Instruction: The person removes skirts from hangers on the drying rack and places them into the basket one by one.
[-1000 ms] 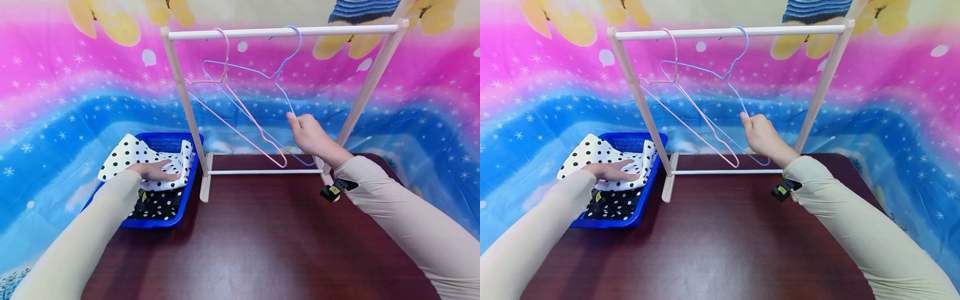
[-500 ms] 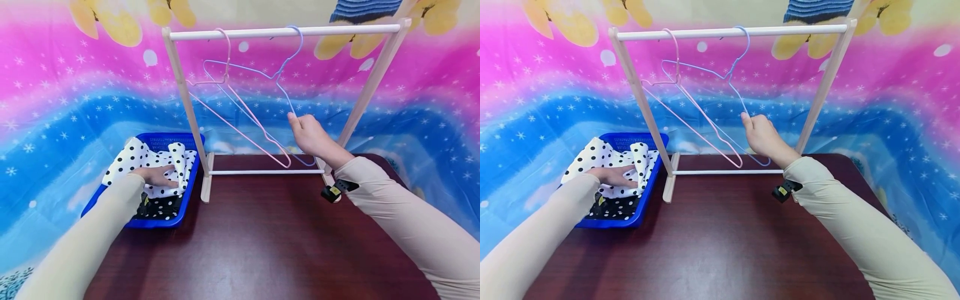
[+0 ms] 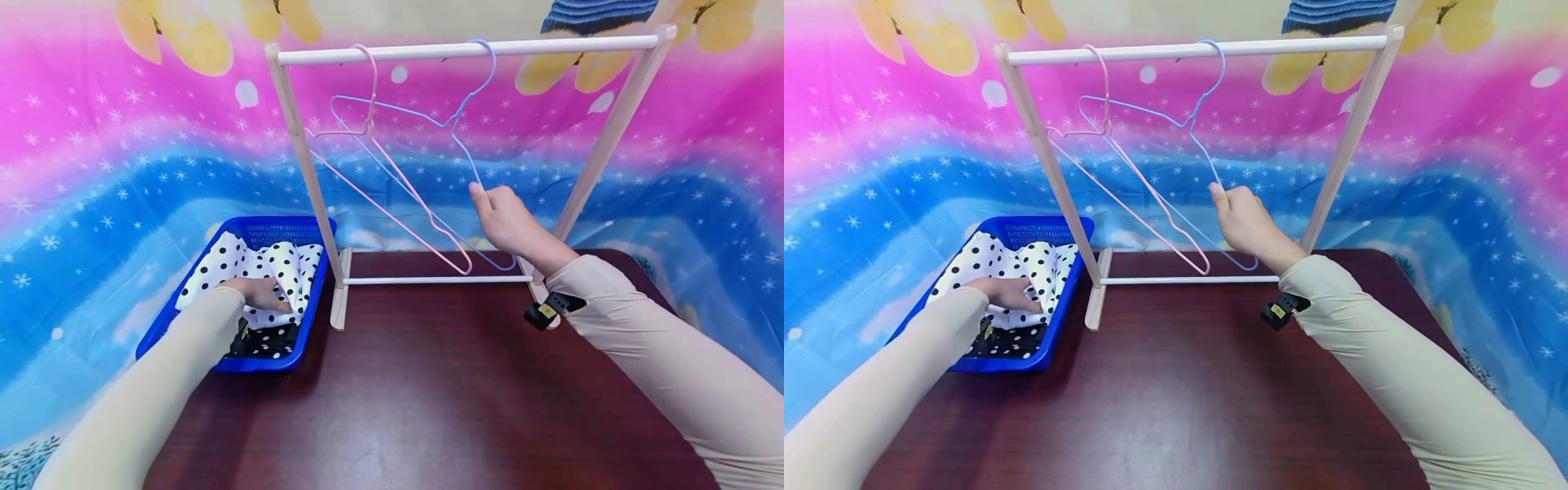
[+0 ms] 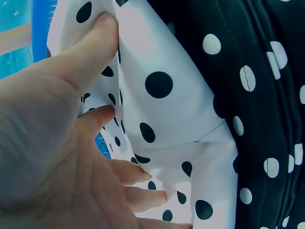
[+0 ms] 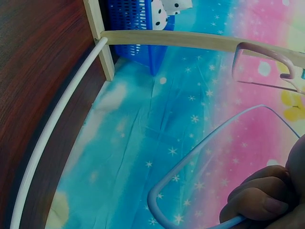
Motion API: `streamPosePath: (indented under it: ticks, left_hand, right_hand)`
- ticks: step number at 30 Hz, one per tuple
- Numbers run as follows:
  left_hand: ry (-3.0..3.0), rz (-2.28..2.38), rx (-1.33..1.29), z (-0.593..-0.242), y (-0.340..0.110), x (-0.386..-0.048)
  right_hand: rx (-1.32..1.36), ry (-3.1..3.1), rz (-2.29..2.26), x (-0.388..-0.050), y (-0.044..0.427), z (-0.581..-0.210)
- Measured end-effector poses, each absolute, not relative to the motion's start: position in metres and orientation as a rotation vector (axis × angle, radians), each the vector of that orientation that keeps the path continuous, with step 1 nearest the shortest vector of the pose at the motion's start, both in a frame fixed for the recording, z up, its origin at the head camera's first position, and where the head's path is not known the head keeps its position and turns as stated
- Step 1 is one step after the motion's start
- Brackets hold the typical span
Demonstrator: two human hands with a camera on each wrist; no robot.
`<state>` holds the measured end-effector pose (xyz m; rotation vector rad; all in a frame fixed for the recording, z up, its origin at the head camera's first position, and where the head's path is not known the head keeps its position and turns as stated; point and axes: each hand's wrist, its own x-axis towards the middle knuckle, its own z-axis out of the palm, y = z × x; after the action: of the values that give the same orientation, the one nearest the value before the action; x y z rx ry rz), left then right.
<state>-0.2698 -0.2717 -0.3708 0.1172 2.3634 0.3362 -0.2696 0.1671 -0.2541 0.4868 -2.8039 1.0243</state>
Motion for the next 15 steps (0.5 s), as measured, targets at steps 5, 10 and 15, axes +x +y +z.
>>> streamPosePath:
  ticks: [5,10,15]
  left_hand:
    - [2.373,0.317,0.131,-0.3736,-0.2694,-0.2687]
    - [2.381,0.293,0.117,-0.3772,-0.2658,-0.2686]
    - [2.357,0.329,0.068,-0.3781,-0.2630,-0.2675]
  right_hand:
    - [0.474,-2.802,1.036,-0.2709,0.1652,-0.2562]
    - [0.473,-2.813,1.038,-0.2718,0.1642,-0.2565]
    - [0.477,-2.815,1.038,-0.2704,0.1615,-0.2552]
